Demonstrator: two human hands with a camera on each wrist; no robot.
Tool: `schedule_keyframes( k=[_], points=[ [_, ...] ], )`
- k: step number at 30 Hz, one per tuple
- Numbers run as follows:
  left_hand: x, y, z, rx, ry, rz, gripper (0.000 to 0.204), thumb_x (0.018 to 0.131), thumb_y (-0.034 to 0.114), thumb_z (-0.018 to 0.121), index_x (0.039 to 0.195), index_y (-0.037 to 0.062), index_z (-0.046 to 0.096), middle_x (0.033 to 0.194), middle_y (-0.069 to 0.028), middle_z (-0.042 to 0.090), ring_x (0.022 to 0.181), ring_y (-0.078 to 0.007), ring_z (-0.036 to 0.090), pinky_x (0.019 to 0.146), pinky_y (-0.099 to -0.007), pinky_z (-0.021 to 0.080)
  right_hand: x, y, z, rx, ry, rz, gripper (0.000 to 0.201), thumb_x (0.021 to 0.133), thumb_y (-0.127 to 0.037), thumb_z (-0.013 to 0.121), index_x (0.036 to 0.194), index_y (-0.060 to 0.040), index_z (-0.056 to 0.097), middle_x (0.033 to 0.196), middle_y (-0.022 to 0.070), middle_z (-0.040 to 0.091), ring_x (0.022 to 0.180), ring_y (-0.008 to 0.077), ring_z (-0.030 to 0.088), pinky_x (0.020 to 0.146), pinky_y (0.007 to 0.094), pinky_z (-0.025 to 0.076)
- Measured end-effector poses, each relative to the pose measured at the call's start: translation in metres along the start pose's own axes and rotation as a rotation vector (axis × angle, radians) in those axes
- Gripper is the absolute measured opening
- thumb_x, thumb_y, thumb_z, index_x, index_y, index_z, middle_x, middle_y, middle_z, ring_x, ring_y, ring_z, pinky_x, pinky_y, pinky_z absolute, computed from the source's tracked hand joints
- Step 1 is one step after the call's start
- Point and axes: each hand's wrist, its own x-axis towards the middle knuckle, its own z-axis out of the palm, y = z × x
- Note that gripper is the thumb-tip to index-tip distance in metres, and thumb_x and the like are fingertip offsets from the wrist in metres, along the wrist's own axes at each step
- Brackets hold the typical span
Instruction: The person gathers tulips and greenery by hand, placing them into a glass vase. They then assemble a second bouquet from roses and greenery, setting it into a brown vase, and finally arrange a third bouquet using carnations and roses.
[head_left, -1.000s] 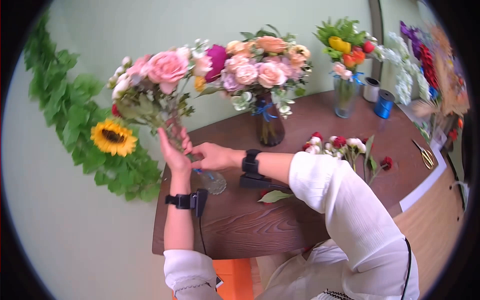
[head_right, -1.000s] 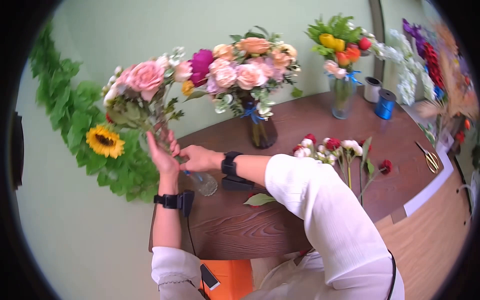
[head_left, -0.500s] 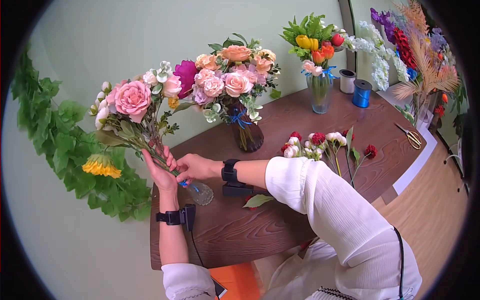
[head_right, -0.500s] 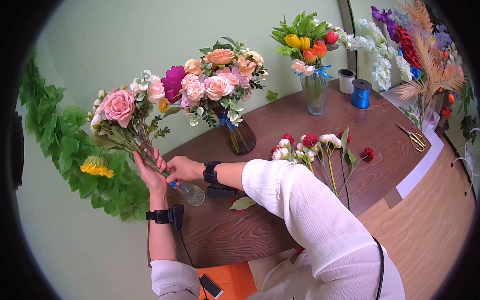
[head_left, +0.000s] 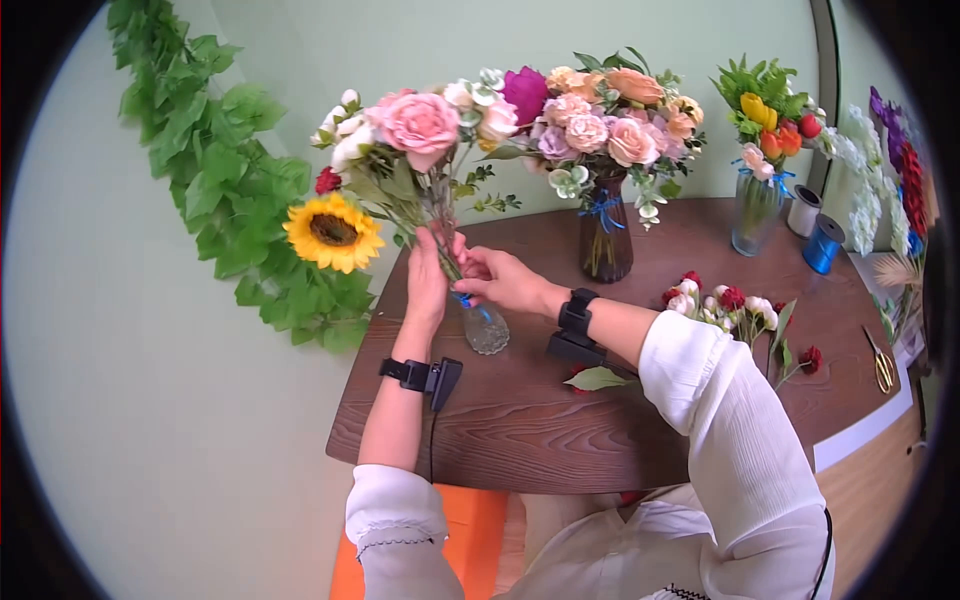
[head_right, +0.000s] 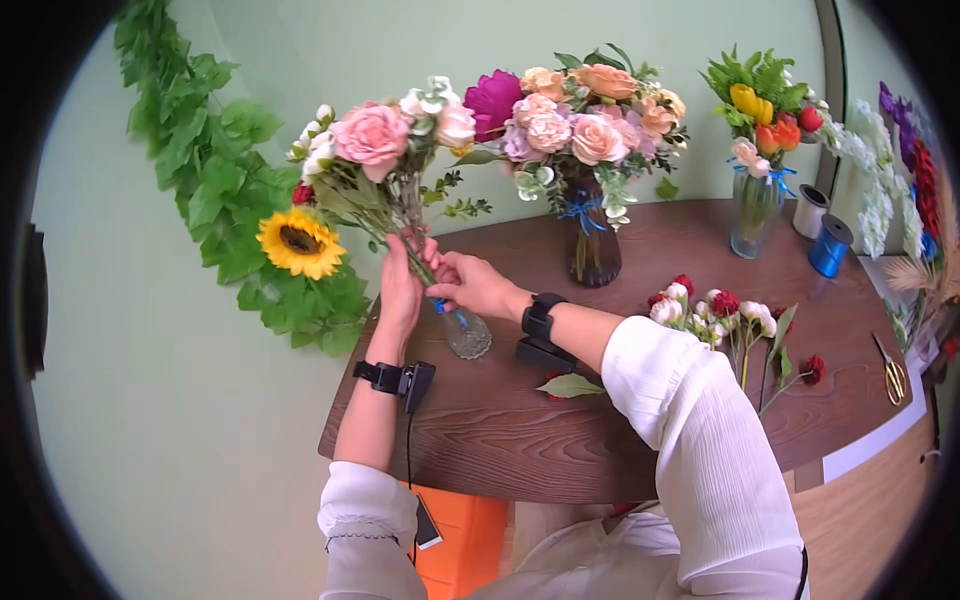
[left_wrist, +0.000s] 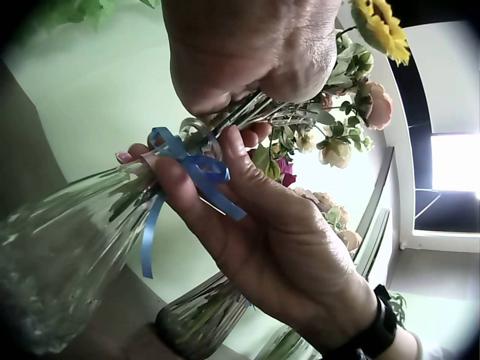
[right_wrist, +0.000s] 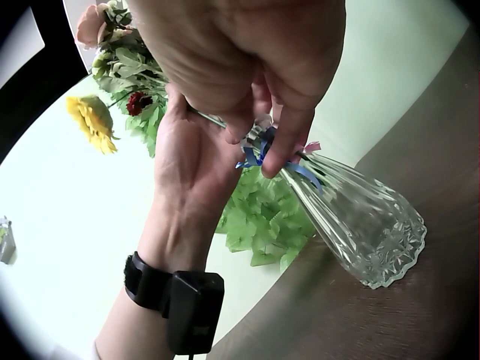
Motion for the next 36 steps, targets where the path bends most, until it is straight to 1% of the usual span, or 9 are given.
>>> schedule_keyframes(
  k=[8,14,16,18,22,24,26,31,36],
  points=[
    [-0.02,-0.037,-0.021,0.113,0.068,-0.011,0.048,0.101,0.043,0.038,0.12,0.0007,0.051,0.115,-0.0053,0.054,0.107,-0.0143,0.049,0.094,-0.0292,0.038,0.0,0.003,-0.001,-0.003,0.049,0.019,0.035,0.086,-0.004,0.065,0.114,0.0026,0.044,0.093,0.0076,0.057,0.081,0.0127,0.06,0.067,0.0266,0.057],
    [-0.038,-0.049,-0.034,0.104,0.082,-0.108,0.041,0.1,0.036,0.045,0.127,0.0052,0.047,0.108,0.0014,0.05,0.091,-0.0082,0.044,0.082,-0.025,0.037,0.0,0.003,0.003,-0.139,0.075,-0.004,0.051,0.084,-0.006,0.067,0.124,0.004,0.037,0.092,0.0126,0.059,0.073,0.0142,0.062,0.062,0.0283,0.055],
    [-0.04,-0.051,-0.043,0.501,0.054,0.013,0.041,0.097,0.033,0.052,0.128,0.0063,0.048,0.103,0.0011,0.053,0.084,-0.0083,0.045,0.073,-0.0258,0.04,-0.002,-0.001,0.005,-0.274,0.062,-0.082,0.053,0.083,-0.008,0.065,0.127,0.0015,0.037,0.092,0.0151,0.061,0.071,0.0152,0.063,0.06,0.0292,0.054],
    [-0.052,-0.028,-0.025,0.602,0.022,0.014,0.035,0.097,0.026,0.051,0.123,0.003,0.052,0.113,-0.0052,0.058,0.101,-0.0136,0.054,0.086,-0.0281,0.044,-0.011,-0.011,0.011,-0.374,0.118,-0.142,0.043,0.084,-0.01,0.063,0.123,0.0029,0.048,0.095,0.0141,0.065,0.075,0.0159,0.064,0.062,0.0307,0.054],
    [-0.06,-0.039,-0.032,0.643,0.024,0.108,0.027,0.098,0.024,0.051,0.109,0.0016,0.061,0.103,-0.0015,0.061,0.096,-0.012,0.056,0.084,-0.0273,0.045,-0.011,-0.01,0.012,-0.63,0.208,-0.184,0.037,0.084,-0.02,0.064,0.111,0.0043,0.056,0.097,0.0244,0.064,0.094,0.0382,0.063,0.079,0.0427,0.051],
    [-0.061,-0.035,-0.023,0.428,0.149,-0.201,0.03,0.099,0.026,0.05,0.115,0.0018,0.057,0.11,-0.0022,0.058,0.099,-0.0113,0.053,0.087,-0.0269,0.044,-0.014,-0.015,0.016,-0.655,0.283,-0.093,0.039,0.081,-0.019,0.066,0.108,0.0064,0.053,0.096,0.028,0.063,0.098,0.0418,0.06,0.081,0.0445,0.05],
    [-0.061,-0.058,-0.036,0.419,0.086,-0.149,0.031,0.099,0.025,0.049,0.118,0.0016,0.054,0.113,-0.0027,0.057,0.101,-0.0118,0.052,0.088,-0.0271,0.042,-0.013,-0.011,0.018,-0.63,0.293,-0.113,0.039,0.08,-0.017,0.066,0.106,0.0078,0.05,0.095,0.0304,0.062,0.098,0.0448,0.058,0.082,0.0453,0.05],
    [-0.059,-0.078,-0.055,0.893,0.002,0.169,0.034,0.096,0.015,0.052,0.125,-0.0011,0.048,0.118,-0.0042,0.054,0.106,-0.0157,0.051,0.093,-0.0296,0.04,-0.009,-0.014,0.016,-0.599,0.311,-0.147,0.037,0.077,-0.026,0.065,0.078,0.0101,0.061,0.083,0.0304,0.061,0.09,0.0426,0.06,0.076,0.0447,0.051],
    [-0.063,-0.085,-0.052,0.603,0.153,-0.022,0.033,0.094,0.012,0.052,0.123,-0.0022,0.05,0.122,-0.0134,0.056,0.112,-0.0242,0.053,0.096,-0.0364,0.04,-0.02,-0.027,0.016,-0.704,0.288,-0.18,0.043,0.073,-0.032,0.069,0.08,0.0093,0.062,0.084,0.0301,0.062,0.089,0.043,0.061,0.075,0.0435,0.052]
  ],
)
